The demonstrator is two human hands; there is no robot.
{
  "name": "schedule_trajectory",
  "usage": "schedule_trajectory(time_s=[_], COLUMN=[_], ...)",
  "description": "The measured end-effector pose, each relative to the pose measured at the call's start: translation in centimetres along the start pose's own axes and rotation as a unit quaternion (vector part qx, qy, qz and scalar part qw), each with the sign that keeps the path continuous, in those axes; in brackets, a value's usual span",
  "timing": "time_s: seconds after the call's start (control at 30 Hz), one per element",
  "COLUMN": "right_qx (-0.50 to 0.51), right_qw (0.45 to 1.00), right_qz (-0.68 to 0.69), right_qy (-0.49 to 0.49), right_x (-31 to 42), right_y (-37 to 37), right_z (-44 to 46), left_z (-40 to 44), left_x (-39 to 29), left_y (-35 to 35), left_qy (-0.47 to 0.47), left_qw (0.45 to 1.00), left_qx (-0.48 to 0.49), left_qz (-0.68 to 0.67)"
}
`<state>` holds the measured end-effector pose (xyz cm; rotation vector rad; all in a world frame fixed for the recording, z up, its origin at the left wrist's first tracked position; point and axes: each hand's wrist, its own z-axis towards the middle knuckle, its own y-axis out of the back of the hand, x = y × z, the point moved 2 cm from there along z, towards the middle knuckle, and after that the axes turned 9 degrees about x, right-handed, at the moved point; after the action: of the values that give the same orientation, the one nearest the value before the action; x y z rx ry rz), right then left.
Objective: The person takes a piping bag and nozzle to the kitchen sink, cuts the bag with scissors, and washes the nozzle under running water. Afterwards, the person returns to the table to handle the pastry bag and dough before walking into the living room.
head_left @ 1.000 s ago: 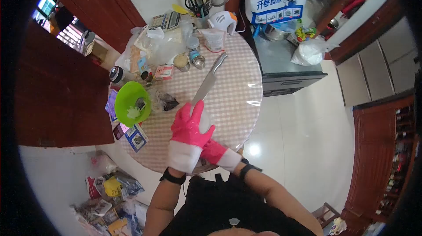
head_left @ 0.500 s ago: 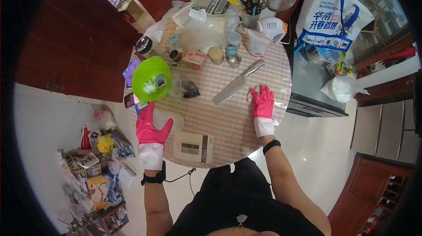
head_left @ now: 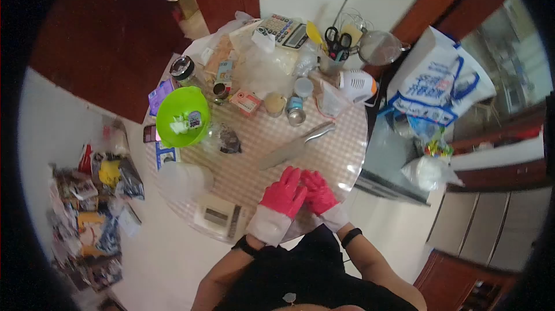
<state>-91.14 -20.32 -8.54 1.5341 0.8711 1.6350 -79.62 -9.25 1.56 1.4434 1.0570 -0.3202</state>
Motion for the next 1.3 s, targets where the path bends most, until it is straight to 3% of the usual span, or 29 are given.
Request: schedule_trajectory(time_s=[0.03,0.07,0.13,0.17,0.27,0.33,0.47,0.53,0.6,0.63,0.7,0.77,0.83,0.9,1.03,1.1,1.13,1.2,1.3], right_qx=[-0.025,-0.012,-0.036,-0.053,-0.043,-0.073,-0.08,-0.044,-0.001,0.006,-0.008,0.008,0.022,-0.014,0.078,0.121,0.12,0.089,0.117], right_qw=[0.998,0.999,0.983,0.98,0.987,0.986,0.99,0.993,0.997,0.998,0.997,0.985,0.987,0.989,0.948,0.923,0.921,0.931,0.964], right_qz=[-0.043,-0.043,-0.128,-0.135,-0.098,-0.104,-0.086,-0.08,-0.051,-0.048,0.001,0.055,0.043,0.041,0.139,0.134,0.124,0.075,0.023], right_qy=[-0.047,-0.027,-0.129,-0.134,-0.12,-0.112,-0.084,-0.068,-0.055,-0.043,0.072,0.16,0.154,0.141,0.276,0.341,0.35,0.346,0.24], right_x=[-2.6,-5.6,-11.7,-14.2,-17.4,-17.7,-15.6,-15.1,-14.7,-13.7,-10.4,-8.3,-5.5,-1.9,3.6,2.1,0.3,-3.3,-5.8], right_y=[1.8,2.7,4.0,4.7,6.4,6.4,6.0,4.5,2.7,2.4,2.0,-0.1,-2.0,-5.2,-6.0,-6.0,-6.0,-4.1,-0.1], right_z=[-0.6,-0.8,-0.8,-0.3,2.1,3.0,2.8,2.7,3.0,3.9,7.2,11.6,15.9,18.1,13.1,10.0,8.8,8.2,12.6], left_z=[2.1,4.6,9.6,11.2,16.1,17.4,14.2,9.3,4.3,2.4,-1.4,-3.8,-4.7,-6.2,-7.5,-8.1,-8.4,-8.6,-8.8], left_x=[-0.1,-0.2,0.0,0.1,1.4,1.5,0.2,-0.4,-1.6,-2.0,-2.2,-3.5,-5.3,-5.8,-6.3,-6.9,-7.1,-6.4,-6.8], left_y=[-1.4,-2.8,-5.1,-5.9,-8.1,-8.2,-5.7,-5.9,-6.3,-6.5,-7.6,-7.5,-6.6,-7.5,-8.0,-8.0,-7.9,-8.6,-8.9], left_qy=[0.013,0.056,0.113,0.103,0.161,0.162,0.225,0.134,0.108,0.159,0.176,0.244,0.274,0.243,0.337,0.318,0.294,0.288,0.289], left_qw=[1.0,0.998,0.988,0.993,0.98,0.961,0.961,0.983,0.977,0.975,0.963,0.959,0.952,0.938,0.925,0.92,0.914,0.916,0.91], left_qx=[-0.015,0.002,0.005,-0.027,-0.058,-0.073,-0.017,-0.063,-0.152,-0.118,-0.169,-0.127,-0.116,-0.241,-0.174,-0.229,-0.28,-0.279,-0.295], left_qz=[-0.006,0.037,0.105,0.041,0.101,0.213,0.16,0.105,0.106,0.105,0.116,0.072,0.077,0.053,0.016,0.02,0.025,0.024,0.035])
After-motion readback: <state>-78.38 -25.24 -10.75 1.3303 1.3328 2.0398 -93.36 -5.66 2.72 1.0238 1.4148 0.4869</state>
